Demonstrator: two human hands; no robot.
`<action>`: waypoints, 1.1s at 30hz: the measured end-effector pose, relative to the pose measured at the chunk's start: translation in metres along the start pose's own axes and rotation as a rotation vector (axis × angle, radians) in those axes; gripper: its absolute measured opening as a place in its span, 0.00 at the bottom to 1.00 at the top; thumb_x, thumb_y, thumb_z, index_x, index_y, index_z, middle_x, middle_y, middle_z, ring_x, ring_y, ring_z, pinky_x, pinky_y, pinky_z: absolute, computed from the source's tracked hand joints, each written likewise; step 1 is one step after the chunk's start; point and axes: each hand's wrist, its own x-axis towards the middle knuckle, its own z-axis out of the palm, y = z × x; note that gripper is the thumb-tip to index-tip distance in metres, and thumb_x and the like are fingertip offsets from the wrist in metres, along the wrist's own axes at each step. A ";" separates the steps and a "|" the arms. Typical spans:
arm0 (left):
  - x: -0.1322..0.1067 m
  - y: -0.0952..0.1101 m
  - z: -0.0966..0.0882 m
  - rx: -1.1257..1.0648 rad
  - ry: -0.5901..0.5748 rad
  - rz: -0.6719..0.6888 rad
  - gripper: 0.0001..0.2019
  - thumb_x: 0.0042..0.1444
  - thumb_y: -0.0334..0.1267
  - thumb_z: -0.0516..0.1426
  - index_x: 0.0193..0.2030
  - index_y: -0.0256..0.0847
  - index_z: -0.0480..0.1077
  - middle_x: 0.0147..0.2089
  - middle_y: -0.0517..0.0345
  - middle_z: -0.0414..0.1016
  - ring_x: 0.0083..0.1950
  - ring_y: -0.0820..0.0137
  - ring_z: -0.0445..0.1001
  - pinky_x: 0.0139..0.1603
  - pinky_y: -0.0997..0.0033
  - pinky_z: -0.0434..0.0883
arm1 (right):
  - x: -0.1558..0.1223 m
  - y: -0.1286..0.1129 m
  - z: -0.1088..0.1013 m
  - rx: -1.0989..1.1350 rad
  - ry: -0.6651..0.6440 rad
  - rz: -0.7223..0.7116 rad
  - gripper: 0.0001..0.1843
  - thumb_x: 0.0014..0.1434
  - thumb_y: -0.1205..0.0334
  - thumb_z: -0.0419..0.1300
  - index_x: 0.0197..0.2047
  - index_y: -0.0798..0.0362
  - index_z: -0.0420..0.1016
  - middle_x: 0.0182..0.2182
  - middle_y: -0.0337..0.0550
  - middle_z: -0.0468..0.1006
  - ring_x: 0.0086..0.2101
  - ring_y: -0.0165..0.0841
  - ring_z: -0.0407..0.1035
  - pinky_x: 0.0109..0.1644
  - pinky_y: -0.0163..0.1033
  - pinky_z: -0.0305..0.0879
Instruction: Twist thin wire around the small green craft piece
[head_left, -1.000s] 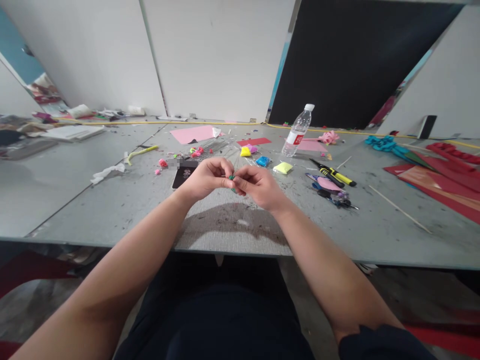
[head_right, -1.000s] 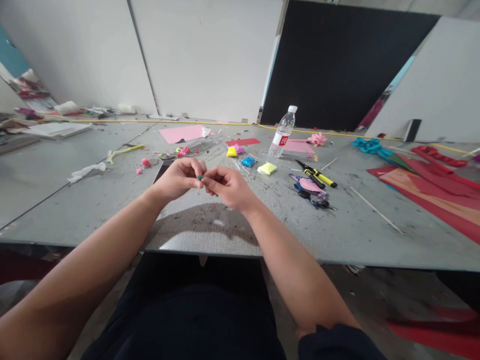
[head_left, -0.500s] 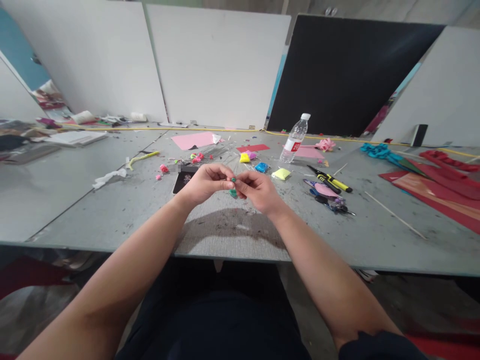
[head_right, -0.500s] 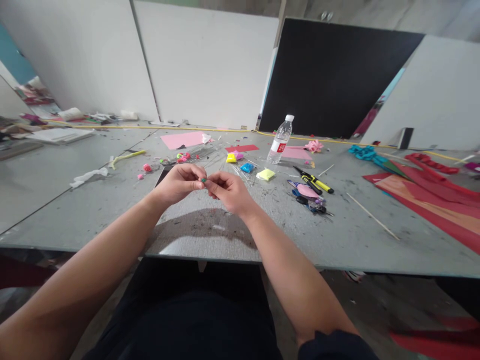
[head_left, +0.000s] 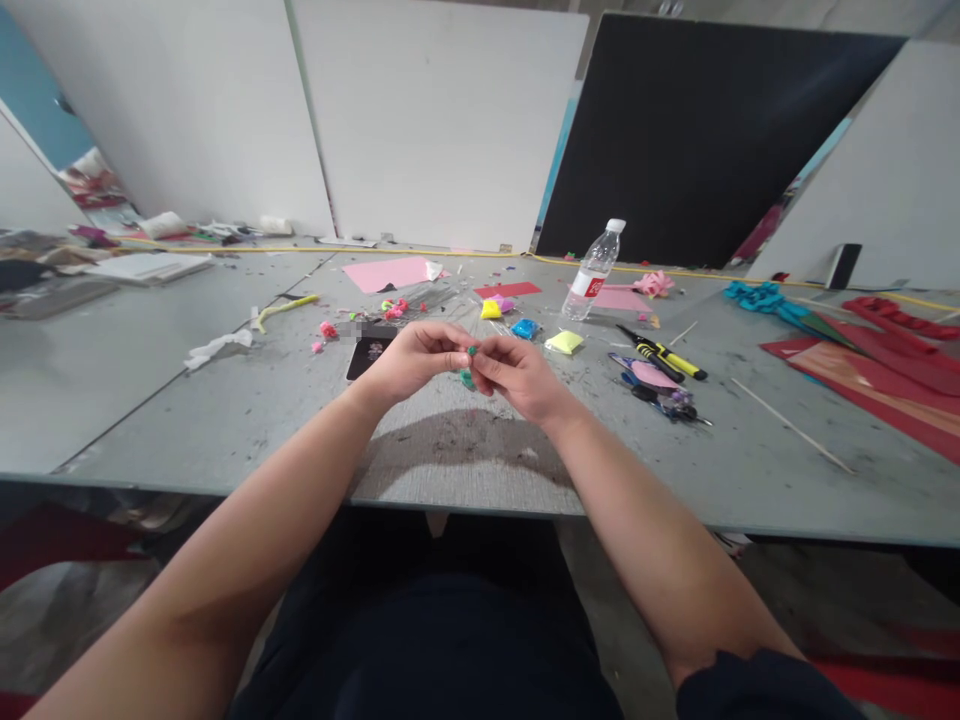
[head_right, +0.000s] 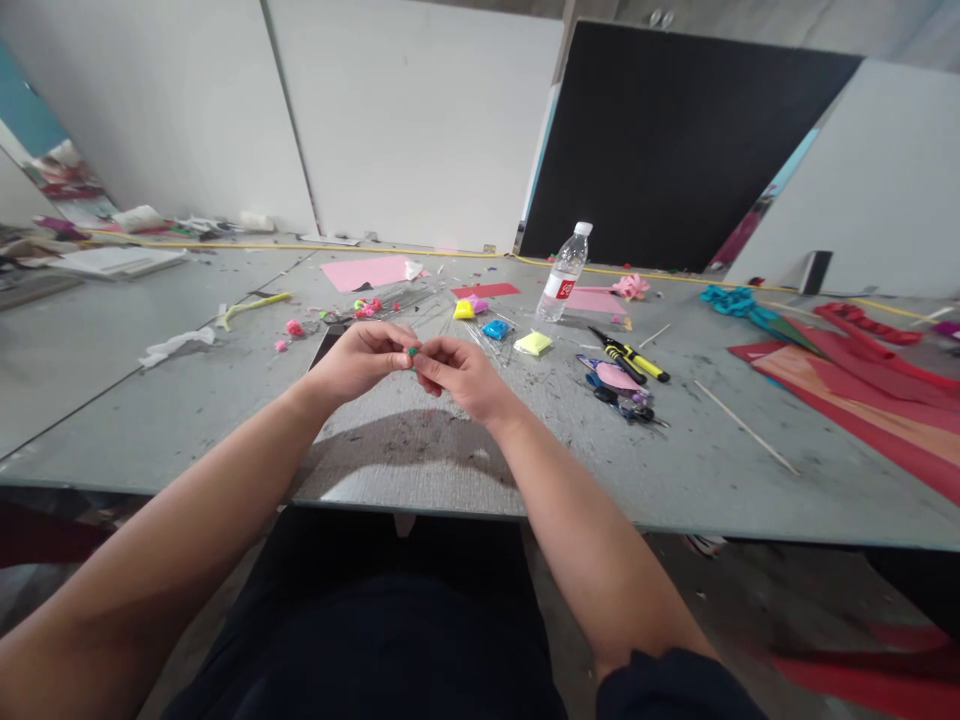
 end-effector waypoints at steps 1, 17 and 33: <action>0.000 0.000 0.000 0.014 0.011 0.009 0.15 0.46 0.44 0.75 0.35 0.38 0.82 0.31 0.54 0.82 0.32 0.67 0.82 0.36 0.65 0.80 | 0.000 0.000 0.000 0.012 0.000 0.016 0.21 0.55 0.43 0.73 0.32 0.51 0.74 0.22 0.32 0.71 0.22 0.25 0.63 0.26 0.34 0.60; 0.006 -0.005 -0.016 0.419 0.149 -0.023 0.11 0.54 0.42 0.68 0.38 0.37 0.77 0.32 0.58 0.77 0.33 0.73 0.73 0.35 0.71 0.70 | 0.005 0.004 -0.007 -0.241 0.199 0.063 0.12 0.58 0.51 0.65 0.32 0.50 0.74 0.22 0.34 0.72 0.23 0.28 0.64 0.28 0.37 0.60; 0.000 -0.016 -0.084 1.322 -0.112 -0.304 0.13 0.58 0.37 0.59 0.45 0.41 0.83 0.49 0.51 0.82 0.51 0.61 0.78 0.56 0.67 0.70 | 0.030 0.058 -0.005 -1.321 0.078 0.274 0.19 0.63 0.53 0.65 0.53 0.54 0.81 0.53 0.56 0.77 0.59 0.51 0.68 0.62 0.50 0.64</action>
